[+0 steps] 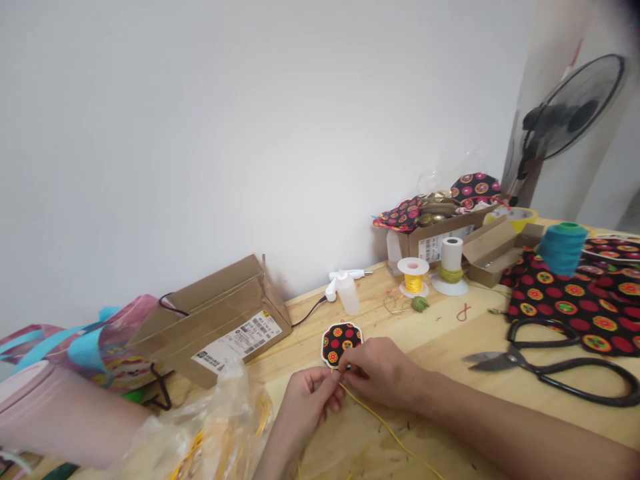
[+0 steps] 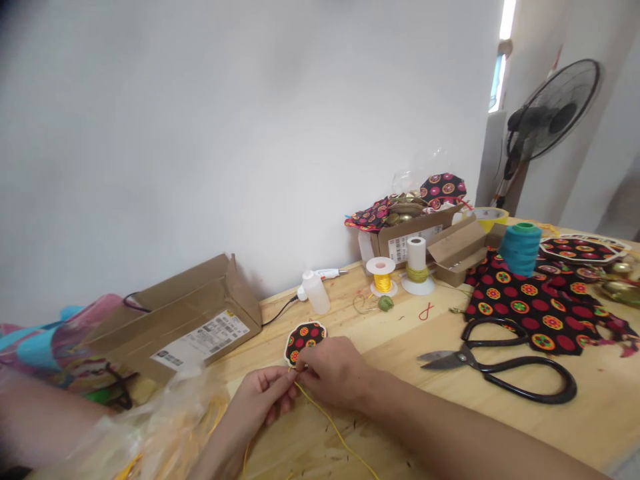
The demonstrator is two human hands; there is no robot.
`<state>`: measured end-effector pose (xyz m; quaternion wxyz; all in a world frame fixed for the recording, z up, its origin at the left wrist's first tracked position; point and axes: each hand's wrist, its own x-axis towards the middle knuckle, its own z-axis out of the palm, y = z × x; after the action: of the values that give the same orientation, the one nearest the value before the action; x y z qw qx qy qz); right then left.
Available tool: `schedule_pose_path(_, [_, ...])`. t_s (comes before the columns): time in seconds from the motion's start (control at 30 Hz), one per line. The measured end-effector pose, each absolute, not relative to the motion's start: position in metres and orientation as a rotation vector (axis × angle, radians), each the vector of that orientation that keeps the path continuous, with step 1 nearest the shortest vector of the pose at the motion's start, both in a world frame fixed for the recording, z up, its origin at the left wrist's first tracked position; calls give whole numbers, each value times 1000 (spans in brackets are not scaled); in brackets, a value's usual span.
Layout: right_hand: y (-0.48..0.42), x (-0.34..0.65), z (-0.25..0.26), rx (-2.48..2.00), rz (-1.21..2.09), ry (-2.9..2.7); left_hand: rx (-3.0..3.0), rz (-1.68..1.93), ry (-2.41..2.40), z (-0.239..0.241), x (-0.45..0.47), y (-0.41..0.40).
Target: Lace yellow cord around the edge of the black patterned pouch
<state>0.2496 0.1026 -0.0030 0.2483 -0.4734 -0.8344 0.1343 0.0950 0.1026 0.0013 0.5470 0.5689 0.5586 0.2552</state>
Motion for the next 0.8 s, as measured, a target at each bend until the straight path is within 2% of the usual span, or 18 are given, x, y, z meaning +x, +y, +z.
schedule_pose_path(0.6, [104, 251, -4, -1278, 342, -2308, 1299, 759, 1309, -5, 93, 105])
schedule_pose_path(0.8, [103, 252, -5, -1246, 328, -2318, 1250, 912, 1210, -11, 91, 106])
